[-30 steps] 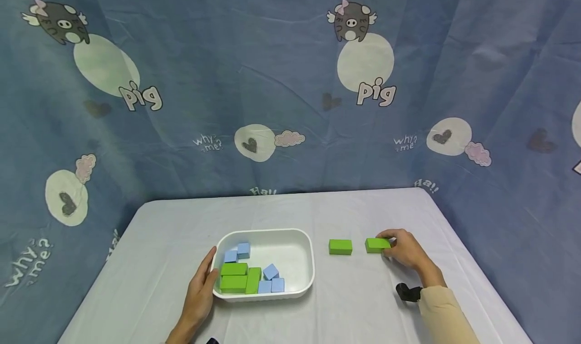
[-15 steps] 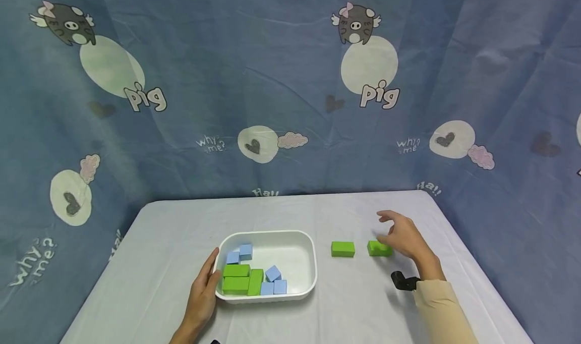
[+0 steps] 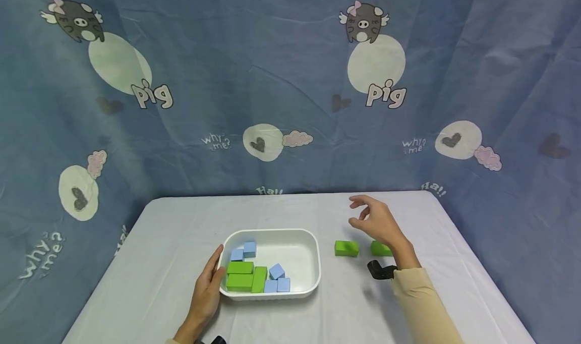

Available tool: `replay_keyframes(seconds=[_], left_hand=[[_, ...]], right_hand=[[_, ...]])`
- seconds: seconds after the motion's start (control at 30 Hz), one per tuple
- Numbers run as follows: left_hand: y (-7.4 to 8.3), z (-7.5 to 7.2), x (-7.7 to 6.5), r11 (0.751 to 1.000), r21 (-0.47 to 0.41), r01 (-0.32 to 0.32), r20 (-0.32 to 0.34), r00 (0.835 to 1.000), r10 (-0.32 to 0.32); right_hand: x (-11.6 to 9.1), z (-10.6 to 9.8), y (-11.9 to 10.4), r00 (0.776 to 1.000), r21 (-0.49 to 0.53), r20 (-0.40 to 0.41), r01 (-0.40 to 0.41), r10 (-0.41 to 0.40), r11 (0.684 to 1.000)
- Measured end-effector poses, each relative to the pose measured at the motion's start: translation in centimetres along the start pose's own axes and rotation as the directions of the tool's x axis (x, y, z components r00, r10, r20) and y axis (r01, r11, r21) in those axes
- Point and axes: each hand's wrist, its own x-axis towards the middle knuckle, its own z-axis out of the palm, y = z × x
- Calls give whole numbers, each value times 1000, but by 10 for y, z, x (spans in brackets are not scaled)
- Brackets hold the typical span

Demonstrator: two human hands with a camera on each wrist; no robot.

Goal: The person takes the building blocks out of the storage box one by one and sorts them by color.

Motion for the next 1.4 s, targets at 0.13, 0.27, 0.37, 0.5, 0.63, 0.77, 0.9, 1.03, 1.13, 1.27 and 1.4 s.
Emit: replay_keyframes(seconds=[0.13,0.27,0.37,0.5,0.63,0.77,0.9,1.03,1.13,1.27,1.4], left_hand=[[0,1,2,1000,8,-9,6,1000,8],[0,1,2,1000,10,-1,2,1000,1],[1,1,0,1000,3,9,4,1000,-9],[1,-2,-1,1000,9,8,-2,1000,-8],[2,-4,-1,1000,13,0,-19,1000,0],[2,-3,-1,1000,4,7,-17,1000,-7],[1,-1,-2,1000,4,17,-9,1000,-17],[0,1,-3,1000,0,10,-19,1000,-10],[-1,1,-4,1000,4,4,-25,1000,-4],[0,0,-3,1000,7,8,-24,1000,-7],[2,1,-2,1000,7,15,-17,1000,-15]], right_hand=[[10,8,-14,999,21,4,33,-33,999],[19,17,-28,997,51,19,72,-73,996],[24,25,-38,995,75,35,91,-94,993],[31,36,-50,991,110,57,112,-119,988],[39,49,-61,984,126,88,143,-155,982],[44,62,-72,974,111,129,172,-186,979],[46,74,-79,961,107,179,192,-209,976],[47,86,-86,944,118,232,211,-234,970],[48,96,-91,931,121,268,223,-248,967],[51,106,-98,914,126,301,245,-272,961],[53,116,-101,896,142,331,263,-296,954]])
